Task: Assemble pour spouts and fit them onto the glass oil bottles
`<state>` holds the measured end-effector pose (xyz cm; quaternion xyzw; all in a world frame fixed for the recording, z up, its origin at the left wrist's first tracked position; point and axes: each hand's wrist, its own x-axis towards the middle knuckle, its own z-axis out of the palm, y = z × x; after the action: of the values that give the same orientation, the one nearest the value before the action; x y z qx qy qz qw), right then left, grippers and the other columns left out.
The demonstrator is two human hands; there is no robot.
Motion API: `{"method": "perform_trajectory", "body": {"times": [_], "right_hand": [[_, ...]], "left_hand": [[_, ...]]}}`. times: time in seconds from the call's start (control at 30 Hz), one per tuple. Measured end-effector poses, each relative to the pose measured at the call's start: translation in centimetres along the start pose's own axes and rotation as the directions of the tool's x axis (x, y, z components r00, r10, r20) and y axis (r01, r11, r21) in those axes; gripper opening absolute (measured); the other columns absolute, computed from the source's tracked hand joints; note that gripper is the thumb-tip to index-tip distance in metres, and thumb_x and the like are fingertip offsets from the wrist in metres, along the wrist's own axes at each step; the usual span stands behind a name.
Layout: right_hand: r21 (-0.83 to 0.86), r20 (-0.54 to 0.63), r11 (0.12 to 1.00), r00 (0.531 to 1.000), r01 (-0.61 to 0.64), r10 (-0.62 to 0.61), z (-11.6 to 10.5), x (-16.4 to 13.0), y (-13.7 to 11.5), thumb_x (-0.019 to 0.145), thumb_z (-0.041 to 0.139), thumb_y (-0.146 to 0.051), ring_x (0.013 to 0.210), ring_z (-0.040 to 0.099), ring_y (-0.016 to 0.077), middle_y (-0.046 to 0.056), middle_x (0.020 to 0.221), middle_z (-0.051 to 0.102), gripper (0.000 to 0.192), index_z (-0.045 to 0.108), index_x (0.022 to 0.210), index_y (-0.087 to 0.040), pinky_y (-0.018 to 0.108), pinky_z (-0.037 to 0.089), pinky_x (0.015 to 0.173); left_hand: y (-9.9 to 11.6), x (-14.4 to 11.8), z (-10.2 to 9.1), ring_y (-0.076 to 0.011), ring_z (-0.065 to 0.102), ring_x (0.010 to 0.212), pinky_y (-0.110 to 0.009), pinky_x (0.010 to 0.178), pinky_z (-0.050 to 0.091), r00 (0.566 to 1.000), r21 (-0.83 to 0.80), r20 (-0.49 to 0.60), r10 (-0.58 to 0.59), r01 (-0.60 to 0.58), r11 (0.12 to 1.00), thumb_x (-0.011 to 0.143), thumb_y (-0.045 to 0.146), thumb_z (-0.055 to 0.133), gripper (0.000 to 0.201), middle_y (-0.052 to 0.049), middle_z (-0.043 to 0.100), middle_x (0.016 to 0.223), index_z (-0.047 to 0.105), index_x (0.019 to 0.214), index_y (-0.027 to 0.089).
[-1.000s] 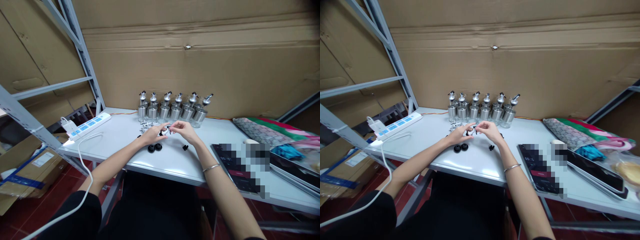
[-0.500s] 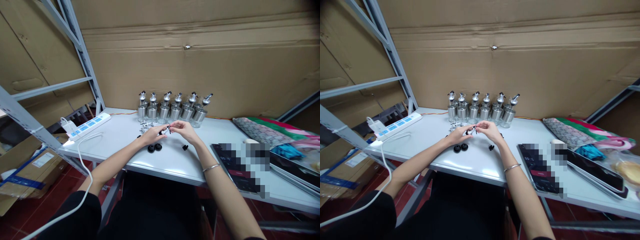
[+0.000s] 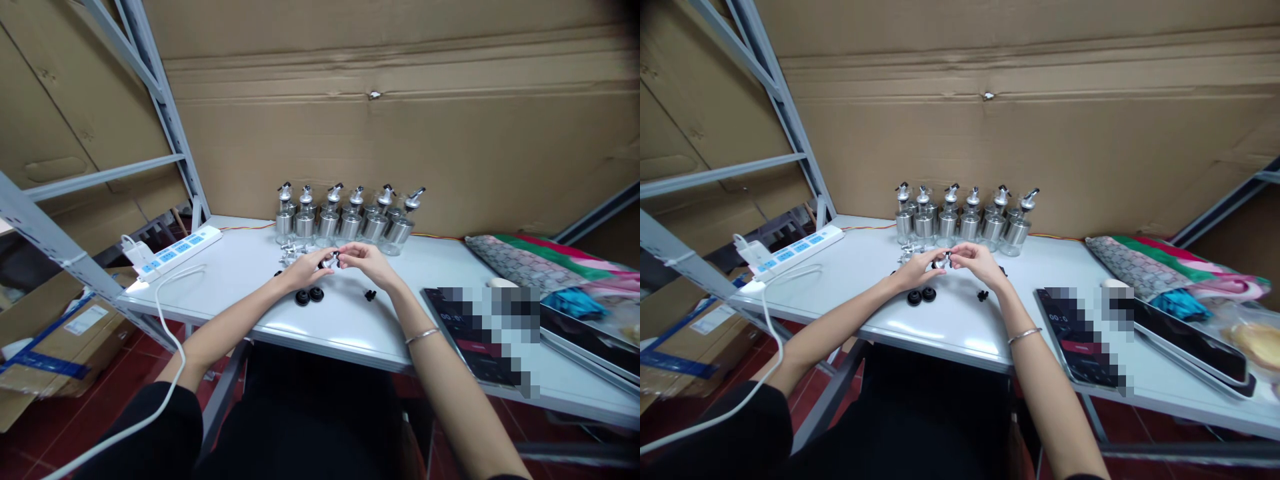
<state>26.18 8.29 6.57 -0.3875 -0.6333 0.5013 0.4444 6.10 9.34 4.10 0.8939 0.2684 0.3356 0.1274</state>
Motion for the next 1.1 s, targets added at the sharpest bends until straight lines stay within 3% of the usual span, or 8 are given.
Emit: {"method": "perform_trajectory", "body": {"times": [0.27, 1.1], "right_hand": [[-0.007, 0.081, 0.999, 0.996, -0.033, 0.034, 0.2, -0.19, -0.06, 0.061, 0.079, -0.041, 0.072, 0.064, 0.0164, 0.006, 0.083, 0.073, 0.036, 0.073, 0.087, -0.017, 0.037, 0.05, 0.078], [-0.036, 0.004, 0.999, 1.0, 0.021, -0.021, 0.17, -0.11, 0.13, 0.054, 0.082, -0.047, 0.081, 0.065, 0.0205, 0.004, 0.081, 0.072, 0.04, 0.066, 0.078, -0.019, 0.038, 0.047, 0.084]], "left_hand": [[-0.03, -0.12, -0.07, -0.0249, 0.066, 0.101, -0.035, 0.086, 0.051, 0.997, 0.023, -0.038, -0.069, 0.07, 0.997, 0.084, 0.03, 0.064, 0.053, -0.013, 0.067, 0.11, 0.043, 0.13, 0.016], [0.04, -0.1, -0.1, -0.023, 0.067, 0.102, -0.033, 0.087, 0.051, 0.997, 0.012, -0.057, -0.05, 0.051, 0.999, 0.081, 0.032, 0.069, 0.056, -0.012, 0.068, 0.111, 0.044, 0.129, 0.018]]}}
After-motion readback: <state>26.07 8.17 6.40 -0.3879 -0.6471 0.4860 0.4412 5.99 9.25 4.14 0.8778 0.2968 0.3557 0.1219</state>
